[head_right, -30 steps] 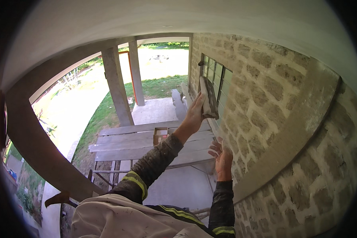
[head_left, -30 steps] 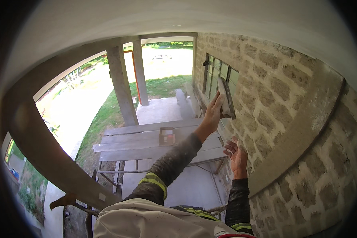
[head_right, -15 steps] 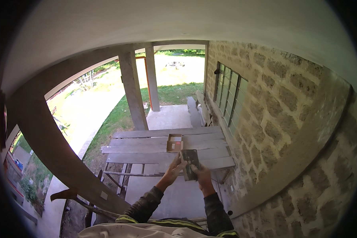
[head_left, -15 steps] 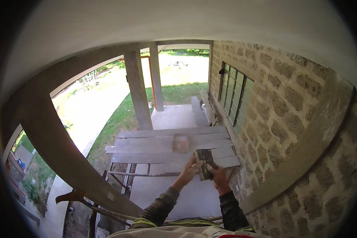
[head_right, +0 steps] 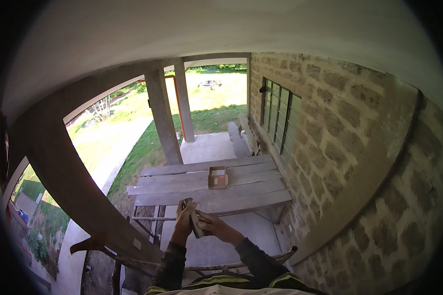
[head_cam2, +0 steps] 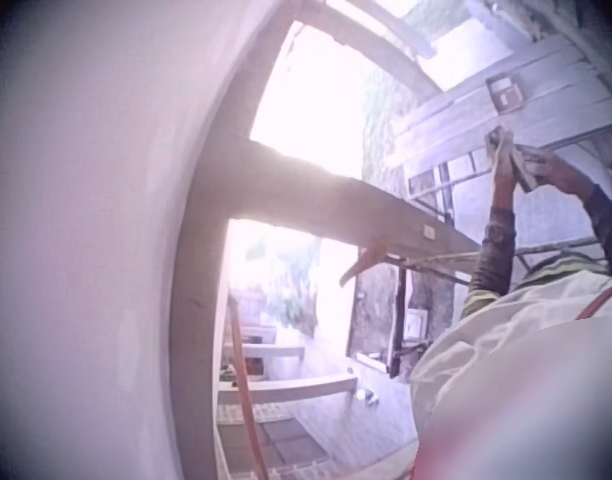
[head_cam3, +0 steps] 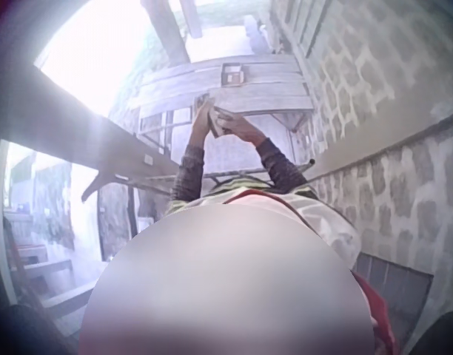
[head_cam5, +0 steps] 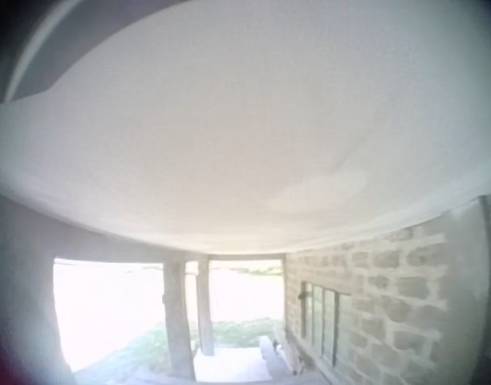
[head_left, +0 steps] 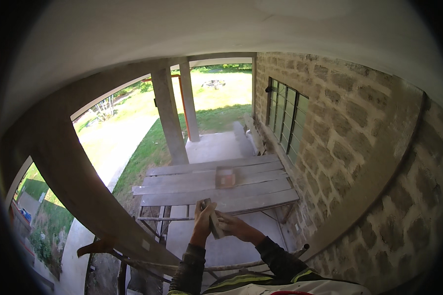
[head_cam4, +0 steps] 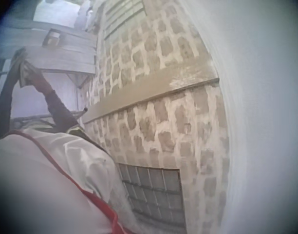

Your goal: The person uses a hand trowel to smooth a white plastered ceiling surface. They repeatedly glide the trowel across the ceiling in overlapping strokes, moving along the length of the ceiling while standing on scaffolding.

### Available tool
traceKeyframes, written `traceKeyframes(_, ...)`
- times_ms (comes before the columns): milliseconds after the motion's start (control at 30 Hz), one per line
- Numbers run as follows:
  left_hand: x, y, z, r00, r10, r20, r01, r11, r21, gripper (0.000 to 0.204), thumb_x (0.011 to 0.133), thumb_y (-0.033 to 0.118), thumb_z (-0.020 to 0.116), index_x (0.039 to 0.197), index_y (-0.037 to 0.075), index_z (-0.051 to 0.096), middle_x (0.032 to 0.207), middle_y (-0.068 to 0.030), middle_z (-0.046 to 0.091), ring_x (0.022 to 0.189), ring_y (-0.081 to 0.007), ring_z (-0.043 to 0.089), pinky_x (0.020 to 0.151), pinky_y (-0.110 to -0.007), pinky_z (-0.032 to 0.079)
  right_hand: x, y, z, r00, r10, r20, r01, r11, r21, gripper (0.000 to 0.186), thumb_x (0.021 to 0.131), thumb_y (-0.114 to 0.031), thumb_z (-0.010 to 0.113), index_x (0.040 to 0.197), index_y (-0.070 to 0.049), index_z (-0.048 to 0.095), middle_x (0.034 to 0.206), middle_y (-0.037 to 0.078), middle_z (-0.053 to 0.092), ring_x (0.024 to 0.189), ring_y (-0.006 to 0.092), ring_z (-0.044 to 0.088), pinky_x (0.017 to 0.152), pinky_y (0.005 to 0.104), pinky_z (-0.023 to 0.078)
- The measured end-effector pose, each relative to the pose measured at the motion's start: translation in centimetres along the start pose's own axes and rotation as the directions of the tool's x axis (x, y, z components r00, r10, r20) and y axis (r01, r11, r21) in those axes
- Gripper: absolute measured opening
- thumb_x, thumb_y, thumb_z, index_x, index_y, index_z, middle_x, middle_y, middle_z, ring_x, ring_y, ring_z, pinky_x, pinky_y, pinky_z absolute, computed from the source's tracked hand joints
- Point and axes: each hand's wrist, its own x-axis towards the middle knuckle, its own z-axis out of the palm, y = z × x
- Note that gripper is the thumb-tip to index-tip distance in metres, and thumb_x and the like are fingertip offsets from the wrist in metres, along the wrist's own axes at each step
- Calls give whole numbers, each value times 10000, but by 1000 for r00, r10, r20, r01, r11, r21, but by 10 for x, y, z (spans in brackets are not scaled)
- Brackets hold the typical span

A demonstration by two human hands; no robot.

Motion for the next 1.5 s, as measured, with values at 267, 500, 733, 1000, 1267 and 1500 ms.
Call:
traceKeyframes(267, -40, 19, -26, 986, 145, -78, -152, 984, -90, 419, 1015, 330, 621, 1322, 52, 558, 1089, -72, 628, 894, -162, 631, 796, -328, 519, -2, -47, 58, 981, -151, -120, 145, 988, -57, 716, 1029, -164, 612, 1623, -81, 222, 1315, 101, 577, 1122, 169, 606, 977, 330, 533)
traceKeyframes(500, -90, 12, -68, 994, -90, -70, 88, 996, -28, 402, 1040, 374, 572, 1293, 61, 595, 1063, -97, 694, 902, -188, 675, 782, -334, 538, -5, -315, 85, 83, -977, -198, 961, 131, -243, 649, 1033, -210, 567, 1574, -100, 227, 1339, 175, 533, 1228, 209, 559, 1049, 412, 506)
traceKeyframes(733, -137, -20, -95, 986, -102, -131, 96, 994, -54, 413, 1041, 379, 557, 1283, 45, 573, 1037, -102, 684, 881, -200, 666, 764, -344, 538, 18, -452, 179, -366, -874, -319, 874, -205, -440, 647, 1028, -250, 507, 1503, -100, 94, 1370, 210, 351, 1172, 314, 536, 1017, 512, 561)
traceKeyframes(1000, -163, -33, -117, 950, -118, -287, 98, 992, -84, 382, 1037, 349, 561, 1247, 34, 610, 987, -88, 691, 810, -167, 668, 697, -295, 539, -4, -463, 174, -298, -891, -342, 945, -225, -237, 460, 1056, -291, 463, 1402, -46, 283, 1333, 172, 442, 966, 293, 649, 947, 481, 591)
traceKeyframes(1267, -154, -46, -109, 937, -100, -334, 86, 995, -57, 420, 1025, 383, 565, 1257, 35, 594, 1010, -98, 686, 859, -193, 662, 747, -334, 537, 14, -474, 172, 35, -853, -521, 999, 18, 38, 493, 1059, -365, 465, 1443, -71, 369, 1304, 185, 481, 1137, 332, 563, 965, 469, 557)
traceKeyframes(1500, -147, -58, -89, 936, -123, -330, 110, 992, -56, 397, 1032, 352, 558, 1254, 26, 608, 1009, -95, 693, 847, -185, 666, 742, -324, 546, 23, -478, 164, -535, -760, -369, 747, -222, -627, 484, 1071, -347, 449, 1465, -94, 326, 1350, 157, 468, 1122, 266, 596, 929, 382, 591)
